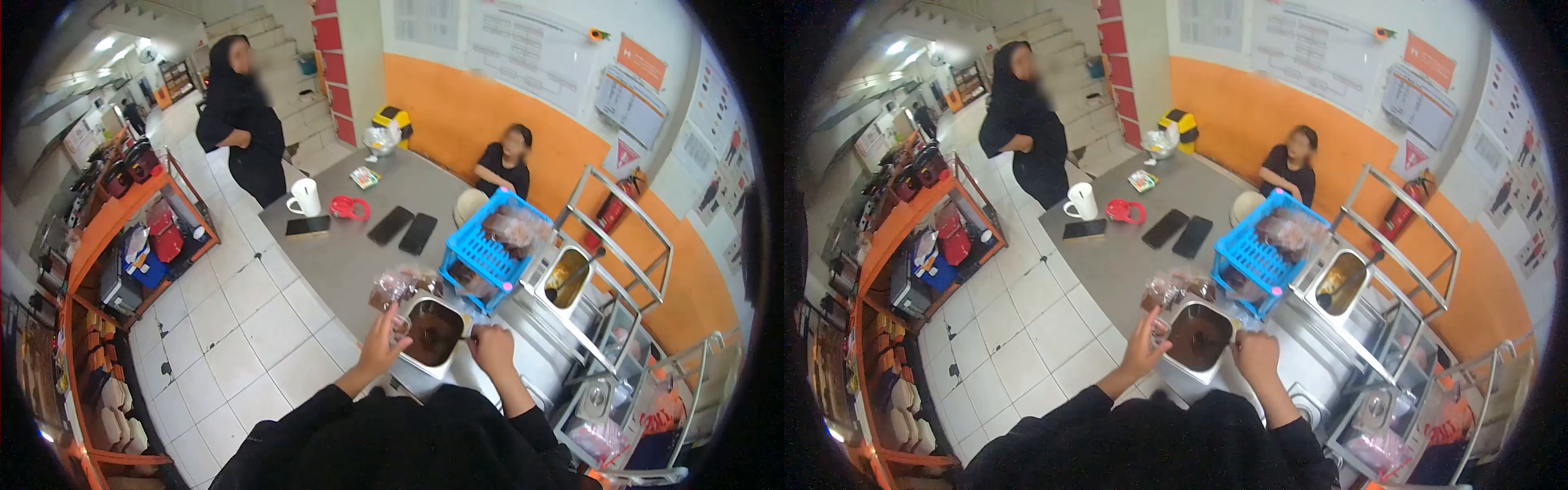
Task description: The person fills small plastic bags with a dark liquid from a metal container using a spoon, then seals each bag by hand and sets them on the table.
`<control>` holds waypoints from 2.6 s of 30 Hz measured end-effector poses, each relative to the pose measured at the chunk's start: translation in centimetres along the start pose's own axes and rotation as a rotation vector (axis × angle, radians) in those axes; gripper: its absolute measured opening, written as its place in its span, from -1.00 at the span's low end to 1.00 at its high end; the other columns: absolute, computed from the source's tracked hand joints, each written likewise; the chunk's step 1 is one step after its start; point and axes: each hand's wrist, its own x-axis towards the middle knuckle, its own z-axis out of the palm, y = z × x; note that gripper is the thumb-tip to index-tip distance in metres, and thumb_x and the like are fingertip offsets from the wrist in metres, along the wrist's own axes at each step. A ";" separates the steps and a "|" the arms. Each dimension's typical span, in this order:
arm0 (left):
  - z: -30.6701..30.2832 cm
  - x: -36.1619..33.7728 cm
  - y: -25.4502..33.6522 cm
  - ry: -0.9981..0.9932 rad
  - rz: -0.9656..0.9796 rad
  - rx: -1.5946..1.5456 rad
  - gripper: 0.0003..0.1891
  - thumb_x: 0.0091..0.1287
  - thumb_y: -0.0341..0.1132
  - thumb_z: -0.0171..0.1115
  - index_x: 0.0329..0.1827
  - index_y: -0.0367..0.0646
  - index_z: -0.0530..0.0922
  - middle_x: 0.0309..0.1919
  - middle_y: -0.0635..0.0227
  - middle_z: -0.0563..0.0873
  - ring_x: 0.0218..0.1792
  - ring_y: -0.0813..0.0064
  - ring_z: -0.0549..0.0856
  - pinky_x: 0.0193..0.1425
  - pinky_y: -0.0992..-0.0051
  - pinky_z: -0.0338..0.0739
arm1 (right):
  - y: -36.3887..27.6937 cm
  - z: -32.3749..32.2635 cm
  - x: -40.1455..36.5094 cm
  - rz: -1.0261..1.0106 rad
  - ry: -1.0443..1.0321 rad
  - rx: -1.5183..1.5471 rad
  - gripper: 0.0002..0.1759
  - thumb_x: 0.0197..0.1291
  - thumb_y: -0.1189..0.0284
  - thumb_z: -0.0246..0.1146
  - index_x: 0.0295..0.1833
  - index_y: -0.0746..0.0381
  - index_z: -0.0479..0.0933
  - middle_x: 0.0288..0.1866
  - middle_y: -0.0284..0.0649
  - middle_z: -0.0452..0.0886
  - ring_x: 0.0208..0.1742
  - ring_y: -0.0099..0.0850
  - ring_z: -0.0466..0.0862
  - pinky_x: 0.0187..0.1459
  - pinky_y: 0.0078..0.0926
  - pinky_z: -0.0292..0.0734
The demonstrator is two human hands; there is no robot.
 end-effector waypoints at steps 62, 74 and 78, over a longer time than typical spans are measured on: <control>-5.0 2.3 4.1 0.179 0.192 0.042 -0.94 0.23 -0.41 0.27 -0.35 -0.18 0.56 -0.43 0.27 0.67 -0.37 0.21 0.66 -0.27 0.33 0.46 | -12.8 -4.4 2.4 -0.421 0.409 0.264 -0.32 0.08 0.48 0.32 0.37 0.17 0.33 -0.31 -0.37 0.54 -0.14 -0.36 0.48 0.04 -0.22 0.25; -3.9 2.8 4.0 0.021 0.170 -0.018 -0.93 0.26 -0.41 0.25 -0.32 -0.20 0.56 -0.43 0.26 0.65 -0.38 0.22 0.65 -0.26 0.33 0.49 | -12.1 -4.7 1.9 -0.295 0.294 0.401 -0.28 0.07 0.50 0.30 0.40 0.17 0.29 -0.29 -0.45 0.58 -0.21 -0.38 0.44 -0.17 -0.33 0.16; -3.9 2.9 4.2 -0.040 0.116 -0.116 -0.93 0.29 -0.42 0.21 -0.32 -0.24 0.54 -0.43 0.22 0.64 -0.38 0.25 0.64 -0.27 0.37 0.51 | -12.2 -4.9 1.7 -0.279 0.264 0.410 -0.25 0.06 0.53 0.30 0.42 0.20 0.25 -0.30 -0.44 0.58 -0.21 -0.37 0.44 -0.17 -0.31 0.17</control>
